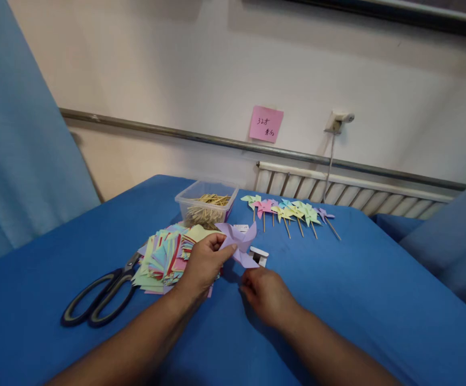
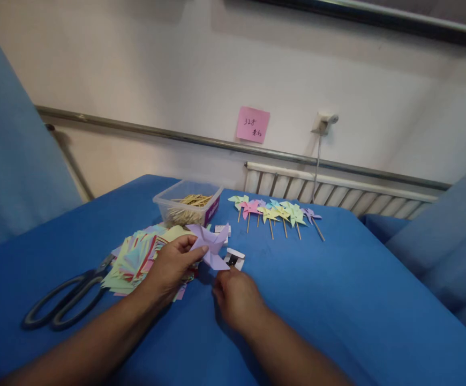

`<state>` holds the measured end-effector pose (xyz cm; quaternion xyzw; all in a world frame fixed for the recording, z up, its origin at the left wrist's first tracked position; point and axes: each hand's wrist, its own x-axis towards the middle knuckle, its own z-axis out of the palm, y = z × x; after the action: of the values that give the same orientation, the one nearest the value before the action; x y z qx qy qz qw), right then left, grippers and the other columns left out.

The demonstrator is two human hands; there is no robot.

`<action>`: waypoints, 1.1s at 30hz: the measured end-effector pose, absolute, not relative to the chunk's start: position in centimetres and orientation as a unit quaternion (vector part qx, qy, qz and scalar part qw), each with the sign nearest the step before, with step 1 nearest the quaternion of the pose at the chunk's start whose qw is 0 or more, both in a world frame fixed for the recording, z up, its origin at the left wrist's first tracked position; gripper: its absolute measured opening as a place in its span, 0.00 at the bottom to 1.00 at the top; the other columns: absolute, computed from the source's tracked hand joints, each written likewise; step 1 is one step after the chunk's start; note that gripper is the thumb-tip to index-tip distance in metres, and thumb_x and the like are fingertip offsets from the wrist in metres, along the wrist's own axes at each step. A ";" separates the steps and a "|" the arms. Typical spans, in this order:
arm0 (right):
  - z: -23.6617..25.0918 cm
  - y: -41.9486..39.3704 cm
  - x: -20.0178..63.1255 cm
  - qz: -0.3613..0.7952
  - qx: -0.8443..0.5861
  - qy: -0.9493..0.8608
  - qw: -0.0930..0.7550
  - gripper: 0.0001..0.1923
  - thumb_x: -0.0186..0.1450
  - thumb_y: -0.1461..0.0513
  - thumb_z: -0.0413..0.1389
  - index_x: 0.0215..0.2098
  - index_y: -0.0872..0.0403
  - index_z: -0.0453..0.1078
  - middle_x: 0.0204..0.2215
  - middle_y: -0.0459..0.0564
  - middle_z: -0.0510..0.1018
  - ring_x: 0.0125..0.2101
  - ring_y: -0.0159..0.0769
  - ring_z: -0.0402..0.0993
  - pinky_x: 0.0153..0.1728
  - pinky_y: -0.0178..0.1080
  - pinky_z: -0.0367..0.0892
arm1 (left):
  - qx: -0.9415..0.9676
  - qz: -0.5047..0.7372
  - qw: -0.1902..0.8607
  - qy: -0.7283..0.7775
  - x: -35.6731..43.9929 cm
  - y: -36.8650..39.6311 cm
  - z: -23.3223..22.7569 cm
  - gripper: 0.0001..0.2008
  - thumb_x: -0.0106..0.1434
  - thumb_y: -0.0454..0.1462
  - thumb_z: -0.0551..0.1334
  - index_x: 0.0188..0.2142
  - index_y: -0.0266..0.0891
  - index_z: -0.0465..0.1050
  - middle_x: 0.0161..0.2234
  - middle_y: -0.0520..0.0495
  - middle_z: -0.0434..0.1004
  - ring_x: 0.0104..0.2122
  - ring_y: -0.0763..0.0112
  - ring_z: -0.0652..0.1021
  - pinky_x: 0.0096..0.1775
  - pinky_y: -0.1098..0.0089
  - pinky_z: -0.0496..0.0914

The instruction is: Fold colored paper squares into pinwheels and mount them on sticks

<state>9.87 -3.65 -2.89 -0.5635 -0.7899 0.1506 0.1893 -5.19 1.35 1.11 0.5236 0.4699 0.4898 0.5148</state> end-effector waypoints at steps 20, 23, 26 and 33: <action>-3.2 -3.9 8.5 0.015 -0.587 -0.805 0.083 0.11 0.62 0.69 0.48 0.32 0.58 0.73 0.31 0.56 0.77 0.34 0.40 0.74 0.31 0.35 0.64 | 0.517 0.489 0.520 0.473 -5.2 1.2 1.5 0.10 0.48 0.39 0.66 0.28 0.36 0.69 0.21 0.55 0.71 0.19 0.77 0.69 0.22 0.76 0.61; -3.4 -3.7 8.7 0.017 -0.586 -0.804 0.099 0.11 0.62 0.69 0.48 0.32 0.57 0.72 0.31 0.55 0.77 0.33 0.40 0.74 0.31 0.35 0.63 | 0.518 0.492 0.520 0.468 -5.3 1.3 1.4 0.10 0.48 0.39 0.66 0.28 0.36 0.70 0.21 0.54 0.71 0.20 0.77 0.69 0.22 0.77 0.61; -2.9 -3.8 9.0 0.044 -0.576 -0.807 0.119 0.09 0.61 0.68 0.50 0.31 0.57 0.72 0.31 0.54 0.77 0.32 0.38 0.74 0.31 0.35 0.63 | 0.519 0.503 0.519 0.457 -5.4 1.4 1.1 0.10 0.48 0.38 0.66 0.28 0.35 0.70 0.23 0.53 0.72 0.22 0.76 0.70 0.24 0.76 0.63; -0.8 -5.3 10.8 0.173 -0.584 -0.748 0.265 0.08 0.61 0.67 0.51 0.32 0.54 0.72 0.26 0.48 0.78 0.27 0.34 0.73 0.29 0.33 0.61 | 0.531 0.529 0.474 0.462 -5.7 1.5 1.0 0.10 0.48 0.40 0.66 0.27 0.36 0.70 0.22 0.54 0.73 0.21 0.75 0.71 0.24 0.76 0.63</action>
<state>10.78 -5.30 -0.76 -0.5835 -0.7476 0.1735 0.2655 -5.65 1.50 1.05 0.5311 0.4625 0.5286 0.4739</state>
